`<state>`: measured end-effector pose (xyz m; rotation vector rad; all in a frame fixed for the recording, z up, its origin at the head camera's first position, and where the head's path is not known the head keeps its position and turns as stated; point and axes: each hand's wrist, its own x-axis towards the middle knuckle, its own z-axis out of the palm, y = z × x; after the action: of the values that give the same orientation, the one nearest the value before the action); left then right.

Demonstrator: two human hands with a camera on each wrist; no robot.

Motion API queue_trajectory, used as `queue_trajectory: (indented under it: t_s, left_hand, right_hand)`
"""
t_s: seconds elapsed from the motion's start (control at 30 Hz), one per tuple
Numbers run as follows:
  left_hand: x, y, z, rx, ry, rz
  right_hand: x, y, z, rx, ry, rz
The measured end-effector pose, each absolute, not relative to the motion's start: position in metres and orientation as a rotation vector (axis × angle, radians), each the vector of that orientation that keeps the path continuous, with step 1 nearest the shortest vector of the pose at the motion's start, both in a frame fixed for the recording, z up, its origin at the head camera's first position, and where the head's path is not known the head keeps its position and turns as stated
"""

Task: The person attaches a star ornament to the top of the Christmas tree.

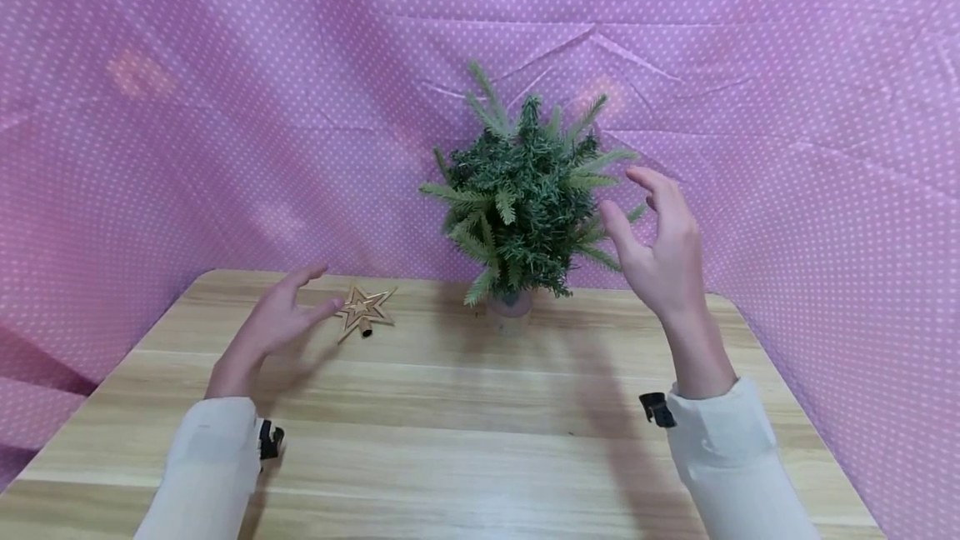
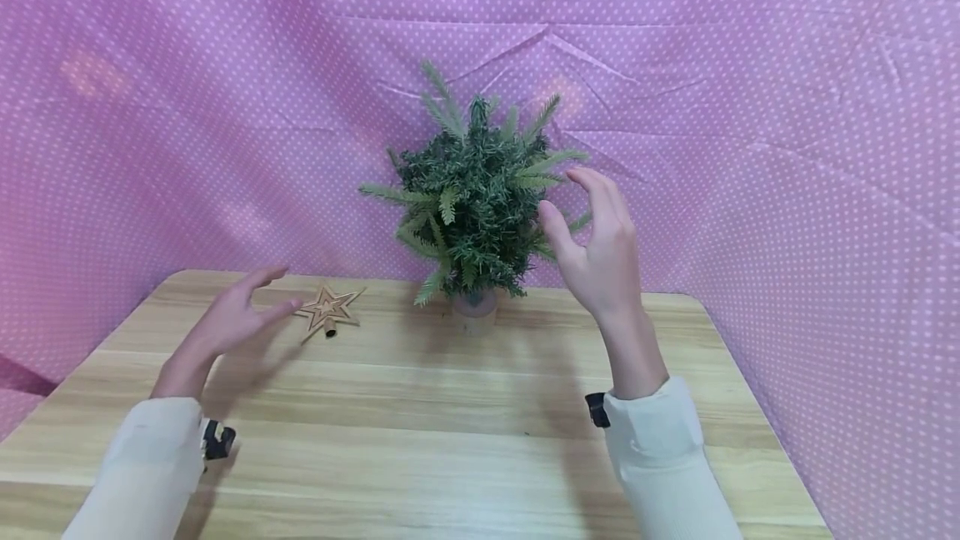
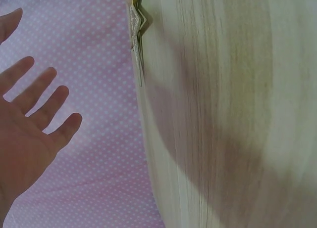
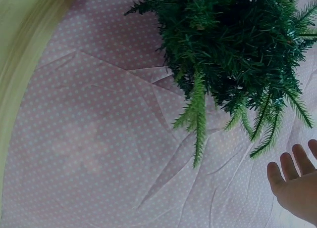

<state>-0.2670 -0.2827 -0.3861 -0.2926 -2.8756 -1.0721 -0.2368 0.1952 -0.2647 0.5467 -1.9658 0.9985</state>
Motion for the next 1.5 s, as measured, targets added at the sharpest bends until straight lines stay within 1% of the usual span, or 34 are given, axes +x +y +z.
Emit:
queue_trajectory:
  t_s: [0.47,0.83,1.3,1.5]
  left_hand:
    - [-0.271,-0.288,-0.391,-0.305,-2.908,-1.160]
    - [-0.271,-0.295,-0.400,-0.291,-2.965,-1.181]
    - [-0.271,-0.300,-0.414,-0.292,-2.990,-1.315]
    - [-0.275,-0.299,-0.419,-0.290,-2.996,-1.327]
  right_hand:
    - [-0.241,0.183,-0.245,0.554,-1.921,1.017]
    - [-0.249,0.176,-0.231,0.619,-1.879,0.975]
    - [-0.267,0.170,-0.223,0.696,-1.982,0.818]
    - [-0.272,0.169,-0.216,0.648,-2.142,0.798]
